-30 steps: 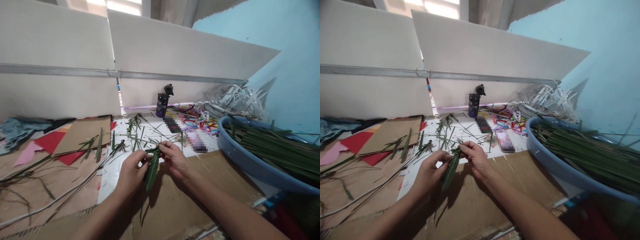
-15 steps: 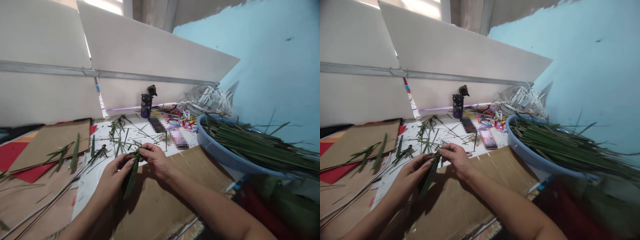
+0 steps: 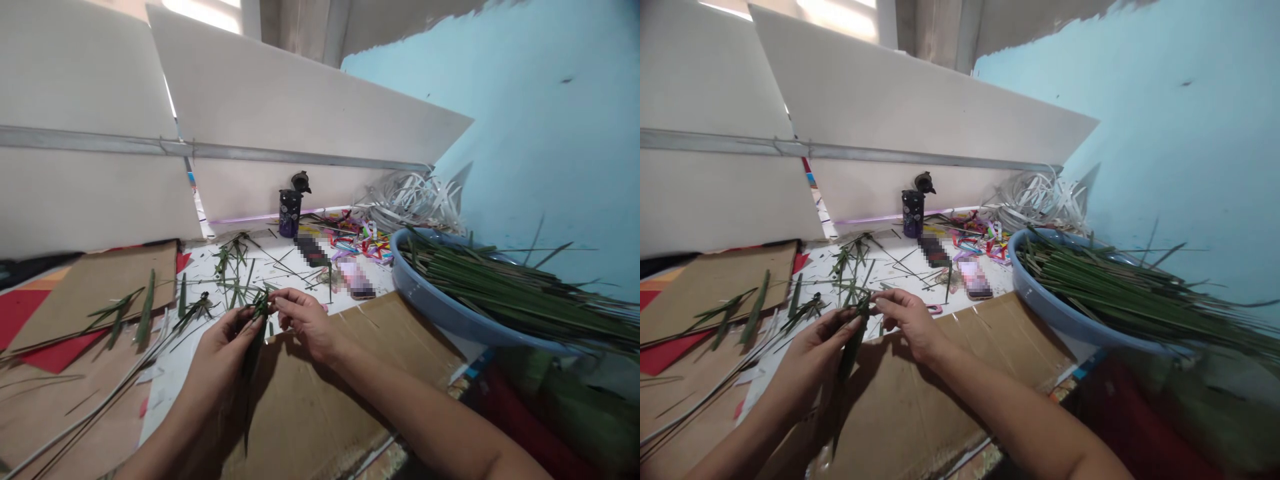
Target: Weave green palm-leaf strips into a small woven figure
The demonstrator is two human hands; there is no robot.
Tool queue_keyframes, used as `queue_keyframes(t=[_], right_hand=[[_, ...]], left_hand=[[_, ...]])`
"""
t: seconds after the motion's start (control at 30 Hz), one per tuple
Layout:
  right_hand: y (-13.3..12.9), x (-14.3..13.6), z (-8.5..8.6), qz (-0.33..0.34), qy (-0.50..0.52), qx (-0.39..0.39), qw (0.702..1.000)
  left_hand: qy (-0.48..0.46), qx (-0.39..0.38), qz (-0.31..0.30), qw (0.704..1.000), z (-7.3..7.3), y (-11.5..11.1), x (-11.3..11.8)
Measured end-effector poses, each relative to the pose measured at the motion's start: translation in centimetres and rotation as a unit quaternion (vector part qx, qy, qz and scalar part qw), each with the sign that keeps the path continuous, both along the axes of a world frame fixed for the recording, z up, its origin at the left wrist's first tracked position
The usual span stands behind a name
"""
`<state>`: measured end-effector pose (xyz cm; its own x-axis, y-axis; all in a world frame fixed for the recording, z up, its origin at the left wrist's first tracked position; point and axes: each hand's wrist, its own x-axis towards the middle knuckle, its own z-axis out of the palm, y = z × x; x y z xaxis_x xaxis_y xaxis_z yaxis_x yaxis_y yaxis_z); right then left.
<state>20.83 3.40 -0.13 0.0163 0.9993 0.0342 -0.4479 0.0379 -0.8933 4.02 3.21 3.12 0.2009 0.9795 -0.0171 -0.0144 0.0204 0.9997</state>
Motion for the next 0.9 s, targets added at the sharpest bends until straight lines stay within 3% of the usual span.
queue_keyframes(t=[0.17, 0.5, 0.7, 0.9], right_hand=[[-0.5, -0.1, 0.2, 0.064, -0.021, -0.054, 0.996], [-0.7, 0.2, 0.1, 0.088, -0.045, -0.06, 0.993], [-0.9, 0.1, -0.1, 0.098, -0.054, -0.054, 0.992], [-0.7, 0.1, 0.1, 0.11, -0.05, -0.048, 0.992]], left_hand=[[0.003, 0.003, 0.032, 0.999, 0.5, 0.2, -0.1], [-0.041, 0.007, 0.045, 0.998, 0.6, -0.9, 0.5], [-0.022, 0.017, 0.058, 0.998, -0.2, -0.6, 0.3], [-0.006, 0.021, 0.054, 0.998, 0.2, -0.5, 0.2]])
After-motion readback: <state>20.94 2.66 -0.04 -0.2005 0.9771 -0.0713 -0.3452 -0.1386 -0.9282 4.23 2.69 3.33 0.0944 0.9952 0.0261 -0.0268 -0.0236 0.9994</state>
